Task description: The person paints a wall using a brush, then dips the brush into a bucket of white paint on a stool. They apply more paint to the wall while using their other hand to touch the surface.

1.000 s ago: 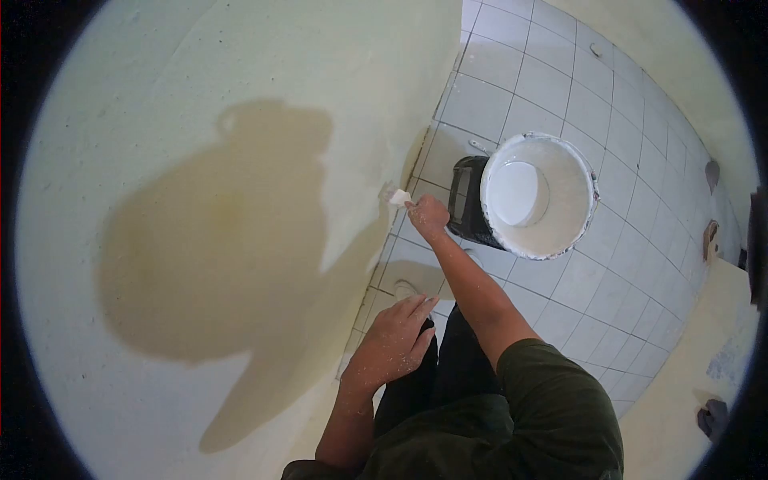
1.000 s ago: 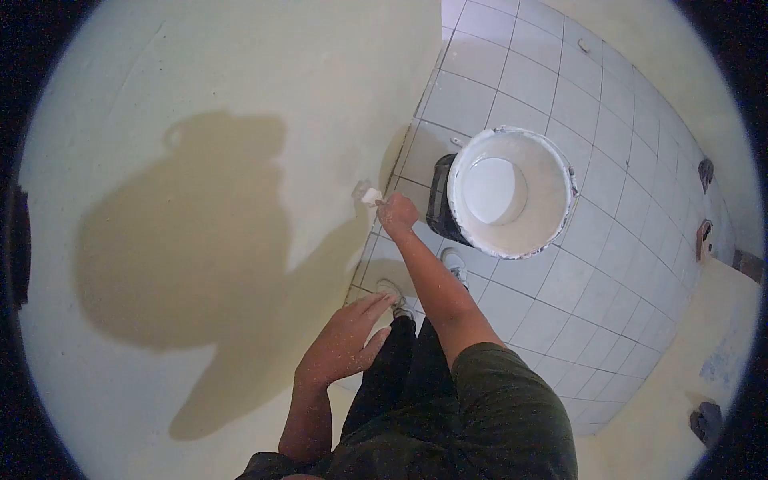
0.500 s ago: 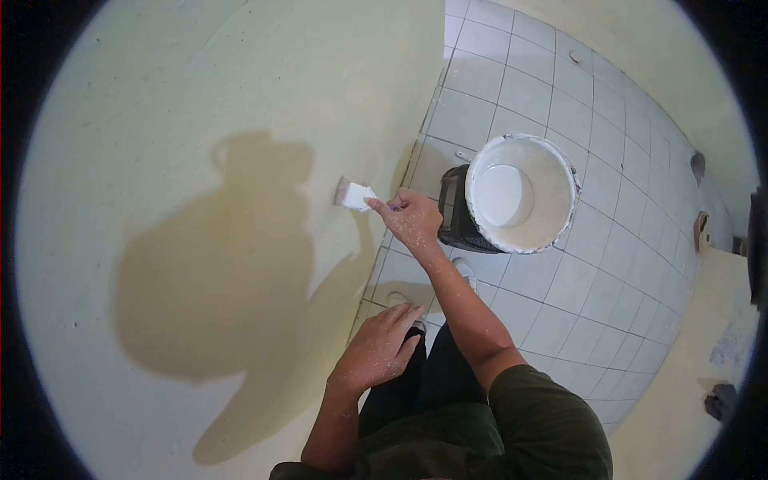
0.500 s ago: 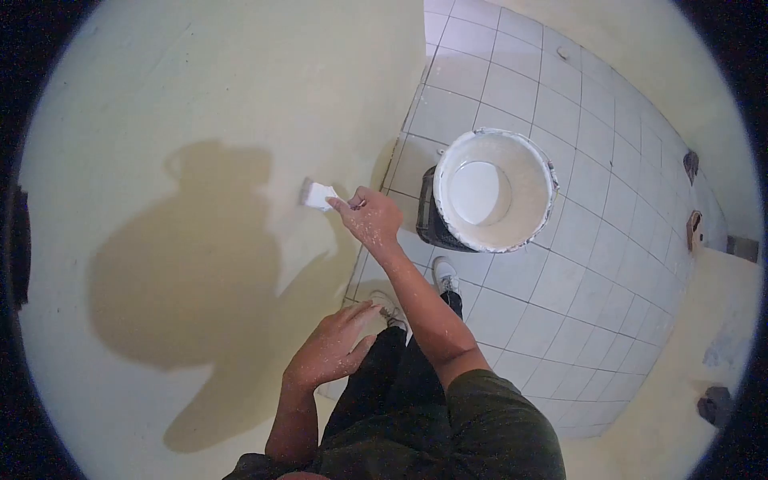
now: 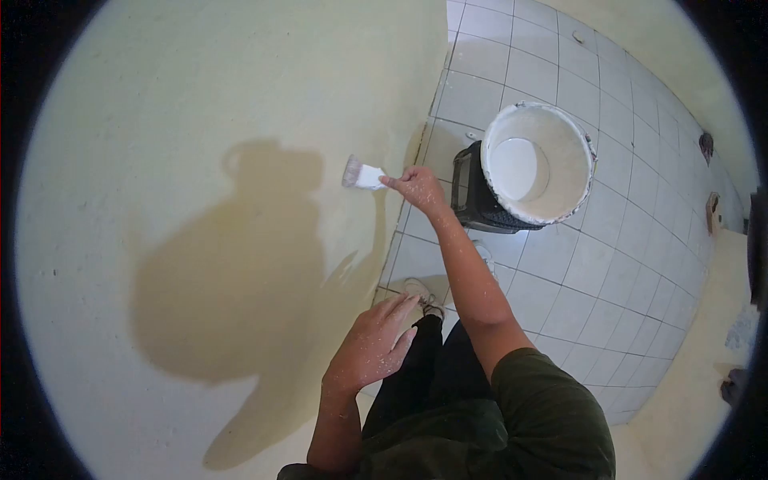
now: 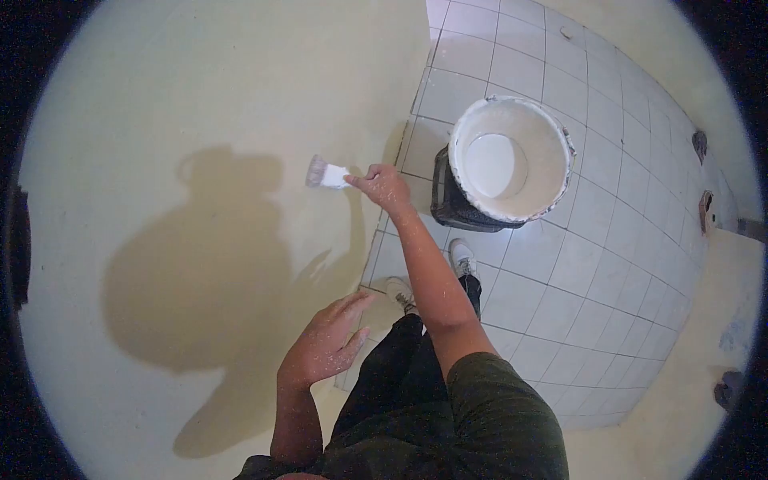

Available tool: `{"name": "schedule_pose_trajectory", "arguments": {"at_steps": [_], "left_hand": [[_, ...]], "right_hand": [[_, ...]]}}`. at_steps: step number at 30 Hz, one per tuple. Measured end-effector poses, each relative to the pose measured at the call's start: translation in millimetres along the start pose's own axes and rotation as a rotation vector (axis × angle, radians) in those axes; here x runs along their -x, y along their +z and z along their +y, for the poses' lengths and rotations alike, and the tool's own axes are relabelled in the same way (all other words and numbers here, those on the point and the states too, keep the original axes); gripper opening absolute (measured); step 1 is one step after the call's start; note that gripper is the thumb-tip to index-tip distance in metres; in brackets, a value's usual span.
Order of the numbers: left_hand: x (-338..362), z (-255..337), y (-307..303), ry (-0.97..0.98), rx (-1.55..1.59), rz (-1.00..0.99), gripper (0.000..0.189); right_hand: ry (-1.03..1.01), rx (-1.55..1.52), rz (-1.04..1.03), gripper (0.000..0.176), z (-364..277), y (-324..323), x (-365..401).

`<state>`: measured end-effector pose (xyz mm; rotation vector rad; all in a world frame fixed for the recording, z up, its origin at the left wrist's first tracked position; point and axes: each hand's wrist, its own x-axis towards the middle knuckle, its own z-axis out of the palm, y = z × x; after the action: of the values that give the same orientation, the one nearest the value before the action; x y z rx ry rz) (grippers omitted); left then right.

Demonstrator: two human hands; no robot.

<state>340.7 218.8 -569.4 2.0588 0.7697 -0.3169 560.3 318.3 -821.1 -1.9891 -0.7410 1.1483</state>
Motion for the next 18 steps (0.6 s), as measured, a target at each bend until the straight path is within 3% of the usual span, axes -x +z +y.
{"name": "schedule_pose_trajectory", "arguments": {"at_steps": [5, 11, 14, 18], "left_hand": [[11.3, -9.1, 9.3, -0.047, 0.016, -0.029, 0.053], [14.9, -15.3, 11.0, -0.035, 0.015, -0.007, 0.053], [14.1, -15.6, 12.4, -0.008, -0.012, 0.026, 0.051], [16.5, -16.6, 12.3, -0.055, 0.025, -0.045, 0.054]], "right_hand": [[0.128, 0.179, 0.083, 0.051, 15.8, 12.1, -8.4], [-0.069, 0.564, 0.385, 0.042, 69.0, 46.4, -26.5], [-0.037, 0.516, 0.386, 0.043, 61.8, 43.5, -18.2], [0.001, 0.329, 0.341, 0.045, -9.4, 16.3, 28.6]]}}
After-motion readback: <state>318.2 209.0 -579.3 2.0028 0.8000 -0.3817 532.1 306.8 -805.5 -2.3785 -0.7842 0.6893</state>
